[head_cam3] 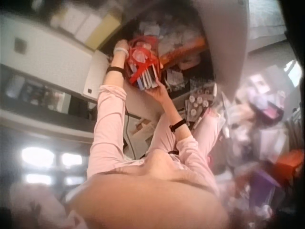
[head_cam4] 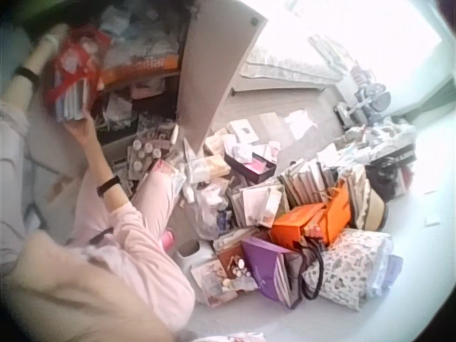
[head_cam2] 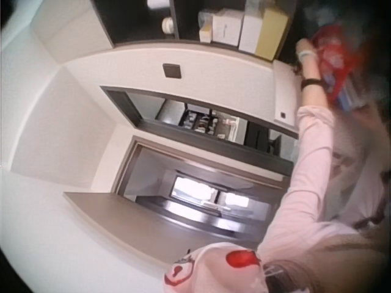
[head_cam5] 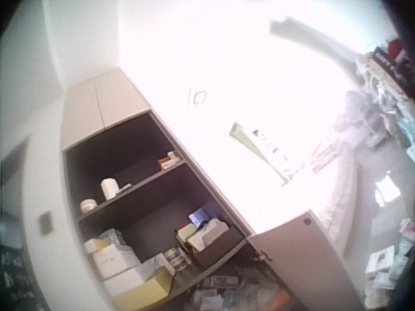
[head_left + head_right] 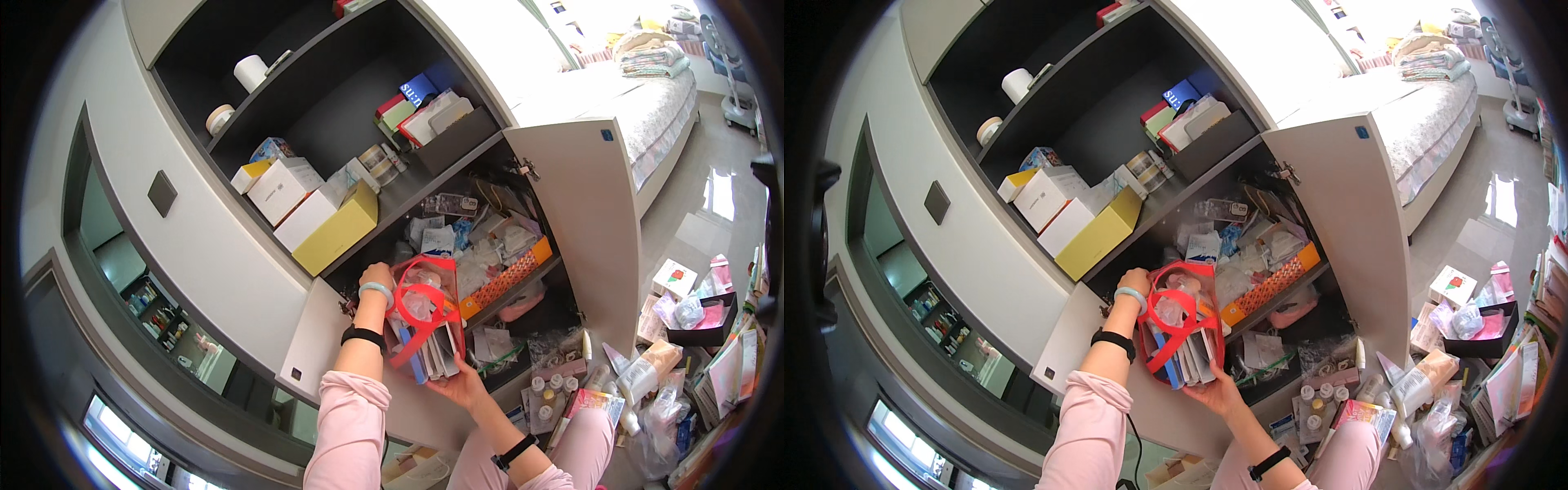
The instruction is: The person sits on the floor and organizes various items from a cluttered pile into a cardboard box and a plastic bag. They pick up boxes, bottles, and packets, placing them into the containers while occasionally moving other items aside.
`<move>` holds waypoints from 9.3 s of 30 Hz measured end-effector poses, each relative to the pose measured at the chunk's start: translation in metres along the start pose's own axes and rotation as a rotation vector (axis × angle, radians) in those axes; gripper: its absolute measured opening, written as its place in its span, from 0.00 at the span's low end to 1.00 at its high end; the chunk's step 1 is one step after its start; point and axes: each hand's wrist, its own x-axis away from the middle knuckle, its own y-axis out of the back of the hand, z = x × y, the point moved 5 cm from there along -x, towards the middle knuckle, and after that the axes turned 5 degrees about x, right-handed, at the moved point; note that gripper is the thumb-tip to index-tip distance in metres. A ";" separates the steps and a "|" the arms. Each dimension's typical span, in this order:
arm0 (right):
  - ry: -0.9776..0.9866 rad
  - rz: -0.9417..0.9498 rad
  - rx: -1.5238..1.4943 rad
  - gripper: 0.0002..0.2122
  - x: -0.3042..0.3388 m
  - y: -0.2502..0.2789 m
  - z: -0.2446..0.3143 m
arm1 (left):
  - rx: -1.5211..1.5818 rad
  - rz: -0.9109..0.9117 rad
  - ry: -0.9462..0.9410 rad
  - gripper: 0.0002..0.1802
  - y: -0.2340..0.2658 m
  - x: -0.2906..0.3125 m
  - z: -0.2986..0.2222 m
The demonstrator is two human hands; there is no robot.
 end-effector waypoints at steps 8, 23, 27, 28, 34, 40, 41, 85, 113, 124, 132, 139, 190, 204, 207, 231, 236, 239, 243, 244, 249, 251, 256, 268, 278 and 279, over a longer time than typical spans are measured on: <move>0.040 0.143 0.042 0.32 0.012 -0.017 0.008 | -0.309 -0.153 -0.056 0.09 0.033 0.017 -0.021; 0.187 -0.299 0.723 0.39 0.181 -0.054 0.043 | -0.206 -0.086 -0.275 0.14 0.160 0.130 -0.088; 0.501 -0.669 0.995 0.27 0.287 -0.040 0.070 | 0.234 0.098 -0.360 0.21 0.173 0.197 -0.097; 0.565 -0.766 1.102 0.24 0.316 -0.038 0.079 | 0.332 0.147 -0.400 0.25 0.173 0.210 -0.097; 0.798 -1.169 2.271 0.08 0.486 -0.076 0.080 | 1.216 0.640 -0.541 0.25 0.131 0.306 -0.106; 0.999 -1.156 2.435 0.06 0.556 -0.141 0.019 | 1.684 0.904 -0.429 0.16 0.120 0.400 -0.070; 1.058 -1.081 2.446 0.06 0.555 -0.157 0.007 | 1.773 0.889 -0.460 0.16 0.130 0.408 -0.059; 0.908 -0.970 1.016 0.11 0.565 -0.061 -0.006 | 1.637 -0.944 1.486 0.16 -0.428 0.528 0.599; 1.117 -1.251 0.721 0.10 0.718 0.011 -0.078 | 0.726 0.218 0.065 0.22 -0.432 0.555 0.336; 1.177 -1.430 0.571 0.10 0.693 0.035 -0.069 | 1.259 0.671 -0.164 0.10 -0.375 0.535 0.121; 0.742 -1.118 0.710 0.13 0.570 0.110 0.052 | 1.436 0.909 0.034 0.12 -0.416 0.477 -0.046; 0.128 -1.209 0.989 0.18 0.485 0.263 0.112 | 1.059 1.249 -0.150 0.39 -0.519 0.476 -0.141; 1.062 -1.959 1.865 0.11 0.541 0.180 0.121 | 0.676 1.312 -0.389 0.27 -0.439 0.345 -0.223; 0.080 -1.130 0.747 0.28 0.462 0.410 0.077 | 1.182 1.487 0.029 0.33 -0.521 0.499 -0.192; 0.013 -1.102 0.656 0.30 0.460 0.411 0.064 | 1.245 1.482 0.058 0.34 -0.526 0.496 -0.198; 0.772 -0.752 0.332 0.43 0.443 0.333 0.083 | 1.552 1.506 0.041 0.43 -0.514 0.478 -0.243; 0.863 -0.943 0.384 0.33 0.483 0.326 0.112 | 1.684 1.670 -0.085 0.45 -0.517 0.453 -0.323; 0.884 -1.170 0.406 0.27 0.509 0.320 0.138 | 1.800 1.820 -0.078 0.44 -0.517 0.444 -0.382; 1.081 -1.029 0.563 0.26 0.517 0.302 0.188 | 1.786 1.914 -0.036 0.40 -0.520 0.424 -0.460; 1.119 -0.990 0.622 0.27 0.517 0.300 0.201 | 1.803 1.930 -0.008 0.39 -0.518 0.421 -0.475; 1.208 -1.136 0.575 0.31 0.527 0.323 0.248 | 1.880 1.918 -0.016 0.34 -0.512 0.407 -0.539; 1.279 -1.185 0.548 0.28 0.536 0.334 0.270 | 1.878 1.913 -0.044 0.33 -0.517 0.404 -0.555; 1.346 -1.210 0.459 0.26 0.558 0.372 0.320 | 1.610 1.886 -0.324 0.43 -0.525 0.394 -0.576; 1.432 -1.331 0.445 0.25 0.555 0.387 0.389 | 1.255 1.550 -0.212 0.20 -0.570 0.416 -0.409; 0.255 -2.321 2.089 0.39 0.549 0.296 0.251 | 1.119 1.510 -0.038 0.16 -0.636 0.474 -0.318; 0.143 -2.285 2.159 0.40 0.550 0.295 0.230 | 1.066 1.550 -0.029 0.16 -0.631 0.482 -0.315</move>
